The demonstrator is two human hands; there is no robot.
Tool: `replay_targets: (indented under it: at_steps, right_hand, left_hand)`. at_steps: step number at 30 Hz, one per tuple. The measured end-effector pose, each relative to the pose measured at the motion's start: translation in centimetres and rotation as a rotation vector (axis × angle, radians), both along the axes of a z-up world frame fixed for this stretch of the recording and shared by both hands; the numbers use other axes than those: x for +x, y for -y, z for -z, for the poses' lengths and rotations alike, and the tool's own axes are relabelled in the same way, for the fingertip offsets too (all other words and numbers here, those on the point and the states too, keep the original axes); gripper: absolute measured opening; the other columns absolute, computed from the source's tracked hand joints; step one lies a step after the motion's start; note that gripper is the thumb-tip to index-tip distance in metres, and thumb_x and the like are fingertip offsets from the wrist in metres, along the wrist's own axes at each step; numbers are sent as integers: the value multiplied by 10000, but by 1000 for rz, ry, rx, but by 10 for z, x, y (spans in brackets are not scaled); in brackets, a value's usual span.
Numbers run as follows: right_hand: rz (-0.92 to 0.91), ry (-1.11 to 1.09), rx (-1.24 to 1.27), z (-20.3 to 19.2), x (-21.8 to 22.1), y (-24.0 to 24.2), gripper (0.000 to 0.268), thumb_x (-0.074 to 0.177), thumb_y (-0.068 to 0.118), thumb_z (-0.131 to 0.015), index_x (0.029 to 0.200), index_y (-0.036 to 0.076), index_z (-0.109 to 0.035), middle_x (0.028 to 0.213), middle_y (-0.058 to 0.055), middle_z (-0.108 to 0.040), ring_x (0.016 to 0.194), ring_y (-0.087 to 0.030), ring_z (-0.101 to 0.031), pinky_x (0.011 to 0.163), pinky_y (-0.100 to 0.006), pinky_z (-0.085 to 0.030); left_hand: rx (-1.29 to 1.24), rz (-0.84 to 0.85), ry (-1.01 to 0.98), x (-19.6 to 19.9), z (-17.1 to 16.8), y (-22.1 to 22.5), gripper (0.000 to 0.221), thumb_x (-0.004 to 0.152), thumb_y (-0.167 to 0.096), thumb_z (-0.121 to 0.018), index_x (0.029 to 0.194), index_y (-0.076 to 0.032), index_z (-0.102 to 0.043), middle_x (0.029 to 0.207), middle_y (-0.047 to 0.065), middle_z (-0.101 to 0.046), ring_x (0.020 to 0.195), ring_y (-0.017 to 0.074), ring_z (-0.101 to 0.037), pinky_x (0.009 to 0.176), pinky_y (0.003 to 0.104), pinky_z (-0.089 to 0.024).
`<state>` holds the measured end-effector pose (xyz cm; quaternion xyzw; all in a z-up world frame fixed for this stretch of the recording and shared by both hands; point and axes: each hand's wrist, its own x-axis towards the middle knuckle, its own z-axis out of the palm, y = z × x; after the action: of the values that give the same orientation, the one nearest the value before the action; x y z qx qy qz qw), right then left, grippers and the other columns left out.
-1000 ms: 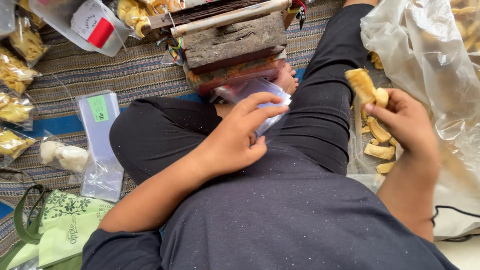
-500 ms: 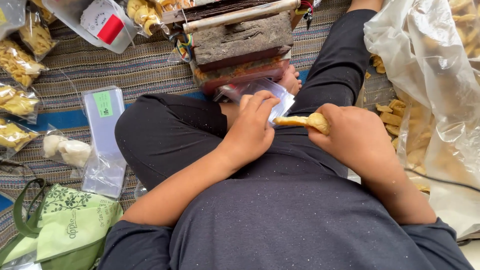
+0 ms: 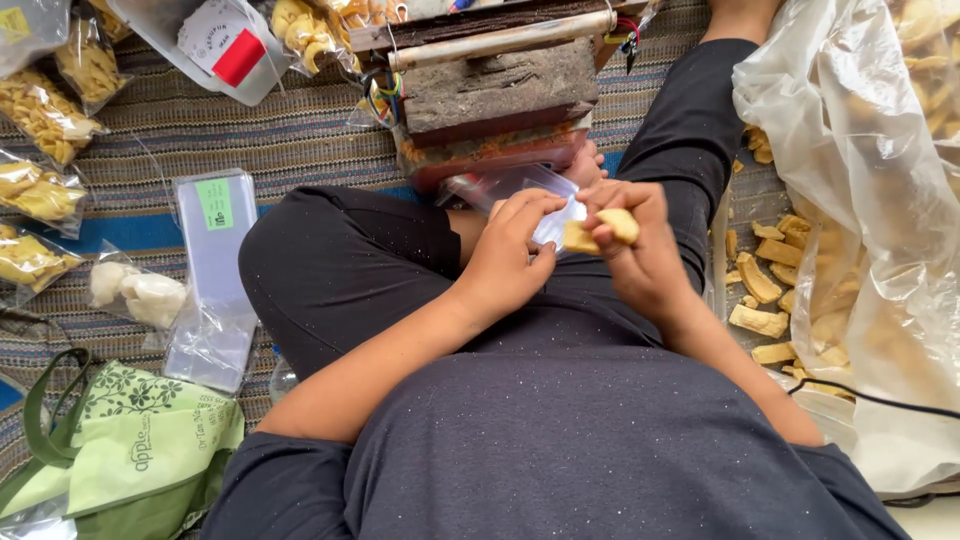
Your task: Manually packaging individual pastries into small plastic bags from a bulk supply.
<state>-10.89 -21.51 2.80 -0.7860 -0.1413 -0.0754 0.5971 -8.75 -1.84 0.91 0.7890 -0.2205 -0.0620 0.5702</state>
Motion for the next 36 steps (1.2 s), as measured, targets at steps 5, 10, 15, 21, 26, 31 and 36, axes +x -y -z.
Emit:
replay_targets:
  at_steps: [5,10,15,21,26,31,36]
  right_hand:
    - [-5,170,-331,15,3,-9,431,1000,329,-703,1193,87,-403,1424,-178,-406,1393,-431,-388,1154,-555,-344]
    - [6,398,-677,33,-2,0,583,1080,580,-376,1094,83,-680,1534,-131,-394,1462,-464,-278,1185,-536,-367]
    - [445,382,-425,76,-15,62,341,1106,342,-482,1168,76,-686,1204,-120,-587,1182,-330,-544,1069,-458,-399]
    - [677,-555,-1100,239,-90,265,408,996,105,-683,1379,-27,-634,1327,-324,-601,1179,-529,-554,966,-626,-455]
    - [607,-577,-1310,276,-127,305,439,942,331,-769,1355,195,-710,1272,-177,-663,1148,-414,-625,869,-561,-554]
    - [755,-102,-851,140,-65,207,173,973,13,-773,1133,61,-728,1171,-166,-536,1005,-345,-622,819,-468,-525]
    - [446,605,-95,0,-38,64,318,999,-228,-606,1000,31,-421,983,-205,-475,672,-292,-568,599,-372,-567]
  left_hand:
    - [11,-8,84,-1,0,0,552,742,3,-707,1286,-65,-644,1258,116,-619,1160,349,-595,928,379,-583]
    - [37,-5,80,-1,5,-5,567,738,27,-661,1297,-67,-638,1275,121,-617,1138,355,-587,936,415,-560]
    - [73,-9,137,-1,-17,-12,575,761,94,-595,1323,-22,-630,1286,159,-621,1131,352,-558,929,403,-532]
    - [65,22,346,0,-17,-15,552,737,87,-585,1273,-34,-644,1253,159,-629,1090,385,-579,986,446,-482]
    - [85,49,210,1,-2,-15,578,748,68,-615,1315,-44,-634,1293,148,-630,1122,358,-580,970,419,-492]
    - [149,113,-119,8,-20,-11,540,857,51,-539,1378,-79,-587,1425,74,-568,1282,293,-444,771,277,-587]
    - [173,143,-125,4,-21,-8,578,839,44,-534,1409,-50,-547,1422,83,-543,1236,285,-430,820,263,-574]
